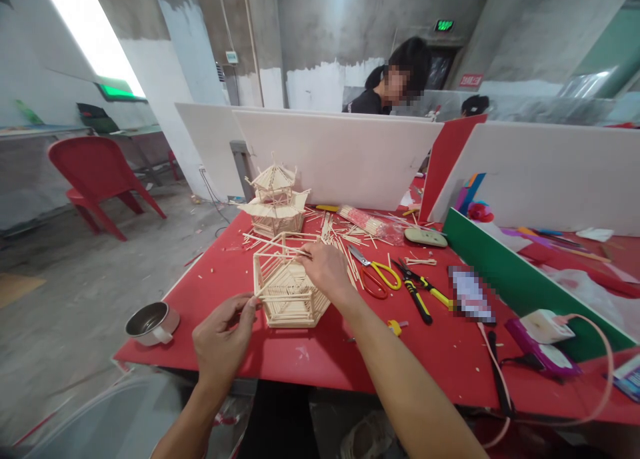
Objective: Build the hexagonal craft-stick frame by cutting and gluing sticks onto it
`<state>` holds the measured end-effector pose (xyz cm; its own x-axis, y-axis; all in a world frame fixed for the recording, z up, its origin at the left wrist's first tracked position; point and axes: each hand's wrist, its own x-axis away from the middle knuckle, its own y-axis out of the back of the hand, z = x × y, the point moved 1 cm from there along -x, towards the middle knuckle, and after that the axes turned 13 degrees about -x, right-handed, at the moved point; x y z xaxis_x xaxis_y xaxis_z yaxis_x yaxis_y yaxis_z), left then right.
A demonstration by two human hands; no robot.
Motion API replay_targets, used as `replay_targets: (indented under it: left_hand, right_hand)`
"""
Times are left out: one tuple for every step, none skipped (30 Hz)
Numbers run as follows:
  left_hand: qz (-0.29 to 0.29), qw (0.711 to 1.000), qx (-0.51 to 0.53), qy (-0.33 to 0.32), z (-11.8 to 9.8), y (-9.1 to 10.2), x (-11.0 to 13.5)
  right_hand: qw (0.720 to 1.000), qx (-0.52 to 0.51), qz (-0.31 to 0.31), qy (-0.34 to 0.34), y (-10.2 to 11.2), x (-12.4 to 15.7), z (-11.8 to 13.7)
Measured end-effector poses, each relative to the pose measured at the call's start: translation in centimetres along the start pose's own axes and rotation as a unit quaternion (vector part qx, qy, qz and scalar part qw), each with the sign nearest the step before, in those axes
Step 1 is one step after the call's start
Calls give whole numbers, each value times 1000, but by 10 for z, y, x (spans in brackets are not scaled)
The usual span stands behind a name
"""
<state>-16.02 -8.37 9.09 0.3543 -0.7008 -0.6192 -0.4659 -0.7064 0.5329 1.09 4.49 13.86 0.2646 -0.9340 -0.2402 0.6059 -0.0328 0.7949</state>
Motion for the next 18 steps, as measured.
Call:
replay_targets:
  left_hand:
    - [0, 1000, 0, 2, 0, 0, 0]
    - [0, 1000, 1, 4, 1, -1, 1]
    - [0, 1000, 2, 6, 2, -1, 1]
    - [1, 1000, 4, 7, 3, -2, 1]
    - [2, 1000, 5, 7, 3, -2, 2]
    - [2, 1000, 6, 8, 4, -2, 2]
    - [1, 1000, 7, 7, 4, -2, 2]
    - [0, 1000, 6, 6, 4, -2, 2]
    - [-1, 1000, 4, 5, 3, -2, 2]
    - [-2, 1000, 2, 3, 3, -2, 2]
    - [-3, 1000, 0, 1, 2, -1, 1]
    - [-3, 1000, -1, 0, 2, -1, 1]
    - [-3, 1000, 0, 0, 1, -1, 1]
    - [-4, 1000, 2, -1, 1, -1, 1]
    - [-5, 1000, 3, -1, 1, -1, 1]
    - [-6, 1000, 4, -2, 1, -1, 1]
    - [-7, 1000, 4, -3, 1, -1, 1]
    - [-7, 1000, 5, -4, 1, -1, 1]
  right_hand:
    - [1000, -1, -1, 1, 0, 0, 0]
    - [1000, -1, -2, 1, 0, 0, 0]
    - [1000, -1, -2, -1, 0, 1, 0]
    - [1000, -1, -1, -3, 0, 1, 1]
    - [1000, -1, 0, -5, 0, 1, 1]
    - [1000, -1, 0, -8, 0, 1, 1]
    - [1000, -1, 1, -10, 0, 1, 2]
    - [1000, 0, 2, -13, 0, 1, 2]
    - [1000, 2, 2, -15, 0, 1, 3]
    - [1000, 4, 2, -16, 1, 1, 3]
    - [1000, 5, 2, -17, 1, 1, 4]
    - [1000, 6, 1, -17, 1, 1, 4]
    - [1000, 5, 0, -16, 1, 2, 5]
    - [1000, 4, -1, -16, 1, 2, 5]
    - [1000, 3, -2, -16, 1, 2, 5]
    - [1000, 1, -3, -16, 1, 2, 5]
    - [1000, 0, -4, -16, 0, 2, 4]
    - [1000, -1, -5, -16, 0, 2, 4]
